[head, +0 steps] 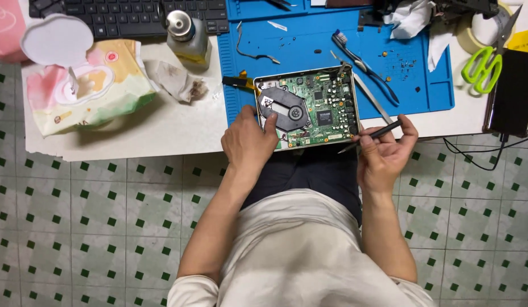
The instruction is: A person uses a small hand tool to manipulate components and connectors on a circuit board during an electronics repair task.
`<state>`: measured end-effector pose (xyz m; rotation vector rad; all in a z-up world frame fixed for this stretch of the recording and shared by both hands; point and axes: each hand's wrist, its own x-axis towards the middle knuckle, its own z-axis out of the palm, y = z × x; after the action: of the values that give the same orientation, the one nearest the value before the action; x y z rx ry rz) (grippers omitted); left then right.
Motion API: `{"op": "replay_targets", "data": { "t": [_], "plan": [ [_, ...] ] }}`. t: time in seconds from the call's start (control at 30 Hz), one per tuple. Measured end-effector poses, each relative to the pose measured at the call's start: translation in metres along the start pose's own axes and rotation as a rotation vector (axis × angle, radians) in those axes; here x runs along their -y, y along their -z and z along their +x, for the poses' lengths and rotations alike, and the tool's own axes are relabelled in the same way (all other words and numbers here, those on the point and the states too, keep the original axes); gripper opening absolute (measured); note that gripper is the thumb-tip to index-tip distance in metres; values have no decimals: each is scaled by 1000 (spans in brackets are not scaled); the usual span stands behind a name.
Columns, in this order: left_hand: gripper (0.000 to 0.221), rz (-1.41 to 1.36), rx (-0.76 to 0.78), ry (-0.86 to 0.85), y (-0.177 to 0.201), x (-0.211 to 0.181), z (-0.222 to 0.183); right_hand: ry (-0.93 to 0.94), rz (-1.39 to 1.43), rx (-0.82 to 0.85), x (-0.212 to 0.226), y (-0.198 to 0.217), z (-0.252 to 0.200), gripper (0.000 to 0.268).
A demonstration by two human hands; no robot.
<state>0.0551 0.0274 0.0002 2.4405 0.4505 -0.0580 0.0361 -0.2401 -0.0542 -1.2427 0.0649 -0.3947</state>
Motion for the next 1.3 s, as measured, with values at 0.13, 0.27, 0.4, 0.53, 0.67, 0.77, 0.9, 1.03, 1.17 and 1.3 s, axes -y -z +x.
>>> {"op": "replay_targets", "data": {
  "t": [0.13,0.27,0.4,0.53,0.67,0.77,0.9,1.03,1.17,1.3],
  "plan": [
    [46,33,72,81,4,1,12,-32,42,-18,1,3,-1,73],
    [38,-93,199,185,26,-10,13,-80,121,-37,2,4,2,72],
    [35,-324,211,240,26,-9,9,-102,123,30,-5,17,4,72],
    [38,-491,211,218,12,7,7,-114,140,32,-7,23,5,75],
    [35,-551,138,172,7,8,2,-156,145,29,-4,21,7,76],
    [33,-565,112,203,0,9,-1,-174,151,21,-3,21,5,77],
    [30,-623,102,239,-4,13,1,-187,186,14,-2,22,7,78],
    [30,-617,83,220,-6,9,2,-197,184,30,-2,22,8,79],
    [29,-652,69,183,-8,10,0,-183,175,62,-4,25,7,78],
    [28,-678,60,152,-10,12,0,-160,165,66,-4,24,8,77]
  ]
}}
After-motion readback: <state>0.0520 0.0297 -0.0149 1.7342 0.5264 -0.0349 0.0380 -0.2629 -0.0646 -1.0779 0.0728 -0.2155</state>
